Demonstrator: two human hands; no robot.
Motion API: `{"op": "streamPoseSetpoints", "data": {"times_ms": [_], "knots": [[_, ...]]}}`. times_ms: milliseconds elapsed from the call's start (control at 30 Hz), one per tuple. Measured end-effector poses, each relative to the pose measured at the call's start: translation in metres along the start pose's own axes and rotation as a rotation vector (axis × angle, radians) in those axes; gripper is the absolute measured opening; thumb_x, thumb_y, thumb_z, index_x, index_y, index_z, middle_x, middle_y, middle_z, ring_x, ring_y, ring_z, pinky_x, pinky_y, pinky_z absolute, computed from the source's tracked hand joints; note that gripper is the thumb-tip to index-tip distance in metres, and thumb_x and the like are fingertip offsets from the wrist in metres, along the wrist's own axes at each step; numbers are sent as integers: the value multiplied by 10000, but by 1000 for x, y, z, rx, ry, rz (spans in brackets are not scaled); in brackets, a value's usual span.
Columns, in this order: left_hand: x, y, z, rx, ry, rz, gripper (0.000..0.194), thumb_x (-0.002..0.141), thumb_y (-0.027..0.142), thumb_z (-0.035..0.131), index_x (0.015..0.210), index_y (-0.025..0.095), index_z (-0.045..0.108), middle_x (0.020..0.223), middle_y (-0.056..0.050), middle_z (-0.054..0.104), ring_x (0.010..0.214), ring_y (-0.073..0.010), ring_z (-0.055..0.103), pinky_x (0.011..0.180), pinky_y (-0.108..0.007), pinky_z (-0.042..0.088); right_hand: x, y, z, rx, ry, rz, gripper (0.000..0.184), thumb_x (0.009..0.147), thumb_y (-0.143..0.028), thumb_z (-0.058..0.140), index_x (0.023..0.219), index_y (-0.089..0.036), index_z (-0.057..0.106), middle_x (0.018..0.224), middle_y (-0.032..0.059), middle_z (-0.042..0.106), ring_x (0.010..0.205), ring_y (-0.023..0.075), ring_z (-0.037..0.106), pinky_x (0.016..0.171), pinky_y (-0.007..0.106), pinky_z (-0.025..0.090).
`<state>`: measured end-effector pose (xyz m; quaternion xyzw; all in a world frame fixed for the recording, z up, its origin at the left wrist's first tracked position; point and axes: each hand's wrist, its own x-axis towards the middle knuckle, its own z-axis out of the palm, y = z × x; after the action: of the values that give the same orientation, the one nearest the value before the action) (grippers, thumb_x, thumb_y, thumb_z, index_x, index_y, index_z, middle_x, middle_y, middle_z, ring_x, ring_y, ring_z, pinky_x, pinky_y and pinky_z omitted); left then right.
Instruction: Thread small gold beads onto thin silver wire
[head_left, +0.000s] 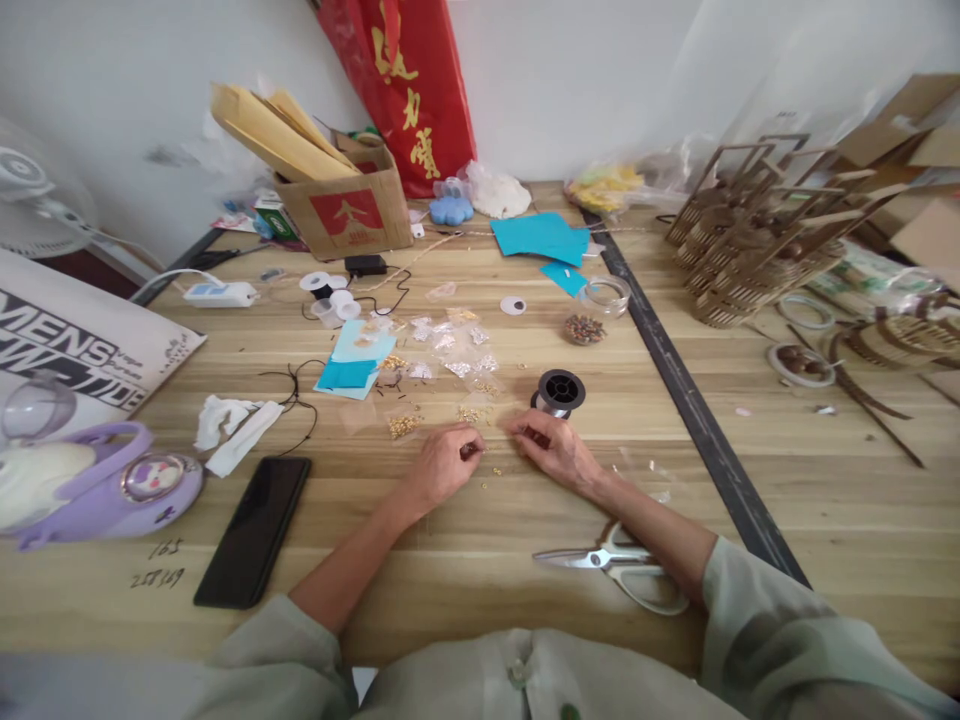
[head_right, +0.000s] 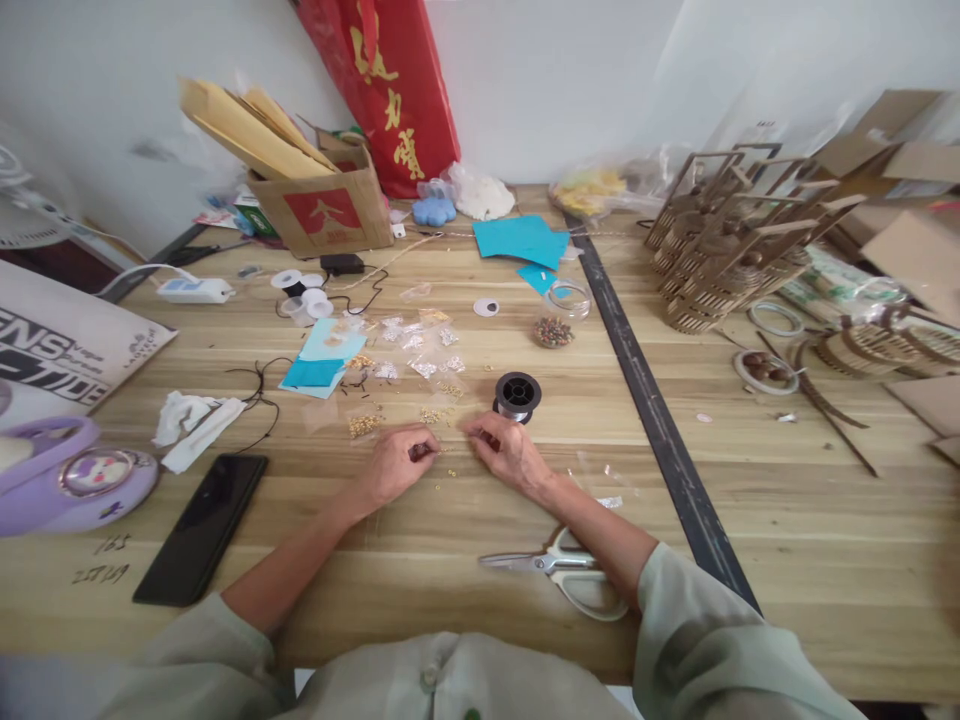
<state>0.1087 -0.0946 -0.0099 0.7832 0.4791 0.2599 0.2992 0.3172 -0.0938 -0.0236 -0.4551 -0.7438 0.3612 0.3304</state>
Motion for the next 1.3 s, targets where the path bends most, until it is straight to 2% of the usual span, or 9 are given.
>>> {"op": "streamPoseSetpoints", "data": {"times_ms": [300, 400, 567, 700, 800, 867, 1100, 1300], "knots": [[0, -1, 2, -68, -24, -38, 100, 720, 87, 579, 679, 154, 641, 655, -10, 617, 577, -108, 528, 568, -209, 396, -2, -7, 0, 66, 14, 17, 156, 839, -249, 544, 924, -157, 638, 796, 43, 640, 635, 121, 555, 555, 224, 441], [0, 0, 5, -126, -16, -22, 87, 720, 90, 589, 688, 148, 645, 662, -17, 627, 579, -108, 533, 568, -208, 401, -2, -8, 2, 176, -28, 69, 232, 823, -292, 585, 1003, -153, 631, 824, 50, 657, 624, 122, 594, 540, 222, 461], [-1, 5, 11, -207, 14, 8, 74, 734, 108, 600, 699, 141, 656, 684, -30, 650, 597, -112, 554, 561, -203, 404, -3, -12, 7, 460, -143, 129, 328, 788, -312, 635, 1075, -152, 622, 1088, 107, 624, 653, 128, 664, 564, 237, 527], [-1, 11, 15, -258, 61, 6, 89, 739, 106, 593, 688, 138, 659, 690, -35, 661, 633, -123, 591, 587, -203, 431, -2, -14, 8, 544, -159, 150, 314, 770, -271, 653, 1055, -139, 639, 1007, 97, 658, 726, 156, 679, 628, 258, 548], [-1, 12, 17, -289, 92, 7, 89, 734, 97, 590, 689, 135, 658, 702, -41, 669, 663, -132, 610, 620, -209, 455, -1, -14, 8, 537, -123, 114, 244, 753, -248, 666, 970, -136, 661, 973, 81, 677, 852, 183, 672, 769, 298, 543], [-1, 11, 18, -322, 106, -14, 76, 734, 109, 598, 694, 134, 658, 700, -42, 670, 658, -133, 613, 618, -211, 465, -1, -13, 8, 511, -103, 110, 192, 758, -255, 658, 910, -137, 662, 912, 65, 686, 850, 181, 664, 794, 308, 534], [0, 8, 22, -438, 127, -86, 38, 723, 129, 627, 709, 130, 662, 710, -48, 683, 664, -140, 635, 650, -228, 506, -1, -11, 6, 337, -77, 125, 124, 781, -253, 627, 826, -138, 642, 755, 34, 664, 705, 143, 621, 665, 257, 507], [0, 8, 23, -471, 130, -127, 20, 713, 139, 653, 708, 123, 663, 710, -49, 687, 653, -136, 634, 644, -228, 508, -3, -9, 6, 161, -61, 47, 103, 804, -243, 603, 818, -148, 642, 739, 32, 629, 669, 133, 570, 590, 231, 456]]}}
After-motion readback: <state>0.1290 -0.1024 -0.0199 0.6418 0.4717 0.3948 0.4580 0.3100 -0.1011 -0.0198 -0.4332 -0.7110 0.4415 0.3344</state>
